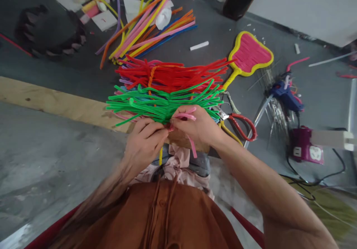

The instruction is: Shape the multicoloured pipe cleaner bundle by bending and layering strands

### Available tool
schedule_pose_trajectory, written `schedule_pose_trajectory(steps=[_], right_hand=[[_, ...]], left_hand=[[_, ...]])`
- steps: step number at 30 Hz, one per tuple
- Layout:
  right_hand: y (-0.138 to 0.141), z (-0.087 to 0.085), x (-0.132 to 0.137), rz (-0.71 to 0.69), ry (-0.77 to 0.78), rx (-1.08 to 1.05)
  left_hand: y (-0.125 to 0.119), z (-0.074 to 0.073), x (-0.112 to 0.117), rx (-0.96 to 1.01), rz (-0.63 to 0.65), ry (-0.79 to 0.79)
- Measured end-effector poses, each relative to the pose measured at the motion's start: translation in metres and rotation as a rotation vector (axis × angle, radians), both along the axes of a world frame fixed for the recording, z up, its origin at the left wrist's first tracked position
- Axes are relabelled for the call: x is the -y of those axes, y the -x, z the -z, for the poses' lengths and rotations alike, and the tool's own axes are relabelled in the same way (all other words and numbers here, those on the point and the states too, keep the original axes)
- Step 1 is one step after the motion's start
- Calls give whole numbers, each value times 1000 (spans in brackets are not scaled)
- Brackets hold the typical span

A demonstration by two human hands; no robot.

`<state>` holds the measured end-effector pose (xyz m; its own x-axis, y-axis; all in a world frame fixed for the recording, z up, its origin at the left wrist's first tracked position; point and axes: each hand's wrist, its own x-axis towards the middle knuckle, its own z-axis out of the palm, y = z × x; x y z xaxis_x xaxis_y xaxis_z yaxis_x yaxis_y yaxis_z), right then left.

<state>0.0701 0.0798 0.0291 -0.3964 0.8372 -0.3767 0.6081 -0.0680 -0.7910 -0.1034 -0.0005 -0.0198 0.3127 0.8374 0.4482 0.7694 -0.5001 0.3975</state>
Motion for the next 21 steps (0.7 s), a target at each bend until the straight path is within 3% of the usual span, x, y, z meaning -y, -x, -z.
schedule_pose_trajectory(steps=[10, 13, 21], right_hand=[[-1, -2, -8, -71, -20, 36], [1, -5, -12, -120, -93, 89], [5, 3, -23, -185, -166, 132]], left_hand=[[4, 1, 1, 19, 34, -12], [3, 1, 2, -22, 49, 6], [-8, -13, -12, -183, -26, 17]])
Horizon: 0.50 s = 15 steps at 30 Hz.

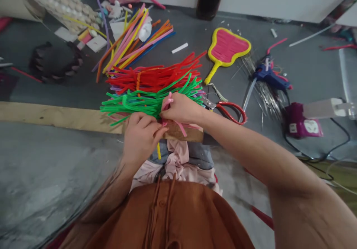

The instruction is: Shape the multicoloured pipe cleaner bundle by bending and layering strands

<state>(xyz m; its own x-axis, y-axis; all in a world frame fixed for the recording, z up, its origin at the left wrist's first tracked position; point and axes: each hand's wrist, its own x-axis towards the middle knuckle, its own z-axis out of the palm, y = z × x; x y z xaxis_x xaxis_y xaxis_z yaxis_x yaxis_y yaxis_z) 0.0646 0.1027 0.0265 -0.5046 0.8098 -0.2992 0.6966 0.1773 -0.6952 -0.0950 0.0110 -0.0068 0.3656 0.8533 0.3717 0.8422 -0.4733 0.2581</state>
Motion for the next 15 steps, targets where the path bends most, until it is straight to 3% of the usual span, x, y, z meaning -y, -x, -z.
schedule_pose_trajectory(steps=[2, 5, 8, 12, 15], right_hand=[[-4, -3, 0, -8, 59, -86], [-15, -9, 4, -14, 287, -325], [-33, -14, 15, 78, 378, -525], [-53, -10, 40, 178, 96, -479], [-50, 0, 59, 34, -242, -219]], left_hand=[[-5, -1, -4, -35, -59, -15], [-9, 0, -6, -35, -128, -26], [-7, 2, -6, 21, -174, 2], [3, 2, -10, 42, -220, 47], [11, 0, -15, 81, -224, 62]])
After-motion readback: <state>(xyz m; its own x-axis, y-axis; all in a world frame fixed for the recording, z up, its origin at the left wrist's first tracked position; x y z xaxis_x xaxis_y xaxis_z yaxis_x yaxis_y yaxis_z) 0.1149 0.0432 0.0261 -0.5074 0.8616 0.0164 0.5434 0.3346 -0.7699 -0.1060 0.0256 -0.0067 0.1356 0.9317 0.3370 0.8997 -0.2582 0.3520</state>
